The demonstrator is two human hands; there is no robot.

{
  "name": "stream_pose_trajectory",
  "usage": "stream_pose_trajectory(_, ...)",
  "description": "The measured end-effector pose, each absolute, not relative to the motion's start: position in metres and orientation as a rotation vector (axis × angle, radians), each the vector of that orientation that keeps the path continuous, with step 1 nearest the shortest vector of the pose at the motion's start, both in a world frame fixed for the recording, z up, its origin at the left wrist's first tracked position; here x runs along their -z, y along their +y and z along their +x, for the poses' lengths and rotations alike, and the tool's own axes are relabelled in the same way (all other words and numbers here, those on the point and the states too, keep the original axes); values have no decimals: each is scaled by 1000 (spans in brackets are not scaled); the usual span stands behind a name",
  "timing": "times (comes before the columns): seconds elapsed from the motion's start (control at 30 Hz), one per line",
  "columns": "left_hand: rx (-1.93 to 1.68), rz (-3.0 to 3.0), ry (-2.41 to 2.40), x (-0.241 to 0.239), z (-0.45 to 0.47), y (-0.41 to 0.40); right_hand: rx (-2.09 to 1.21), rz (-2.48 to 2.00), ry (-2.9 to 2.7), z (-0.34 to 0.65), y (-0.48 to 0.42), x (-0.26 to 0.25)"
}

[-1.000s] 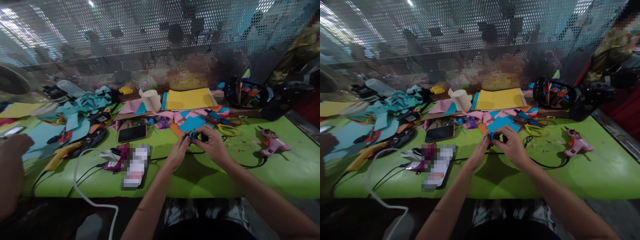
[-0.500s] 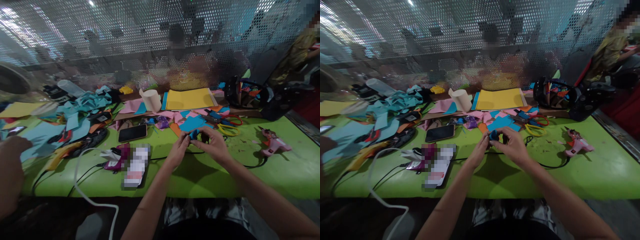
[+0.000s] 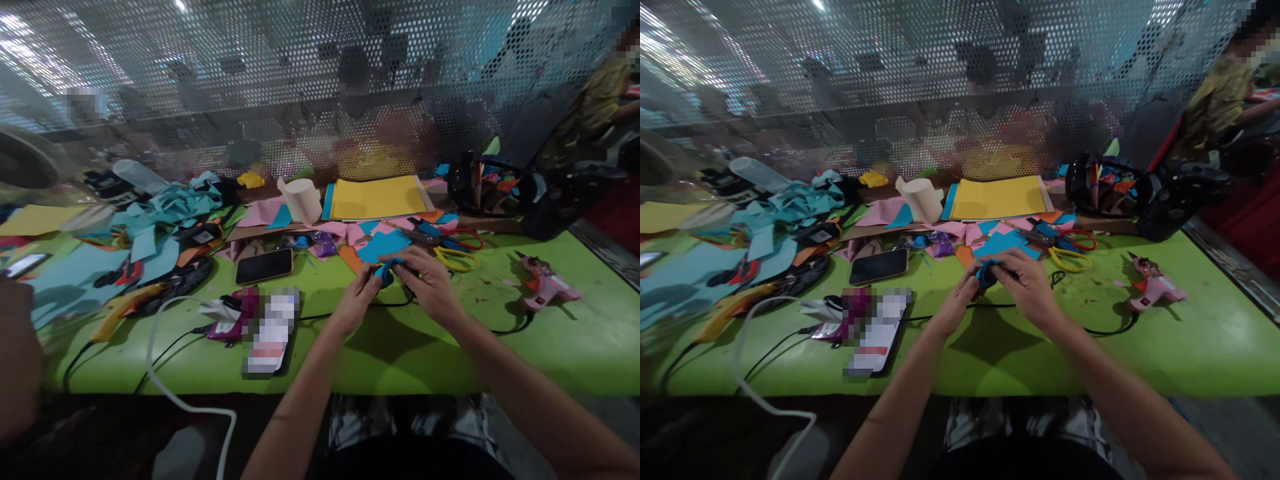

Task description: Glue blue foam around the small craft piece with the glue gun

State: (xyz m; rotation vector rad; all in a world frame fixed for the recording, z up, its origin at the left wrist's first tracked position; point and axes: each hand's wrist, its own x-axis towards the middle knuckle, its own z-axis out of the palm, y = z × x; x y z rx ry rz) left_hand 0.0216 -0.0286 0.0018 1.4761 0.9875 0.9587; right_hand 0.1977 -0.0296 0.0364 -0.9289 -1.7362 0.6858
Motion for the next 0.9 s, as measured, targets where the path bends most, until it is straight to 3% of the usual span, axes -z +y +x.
stream_pose_trajectory(0.9, -980, 1694, 1143, -3, 22, -30, -510, -910, -1824, 194, -30, -28)
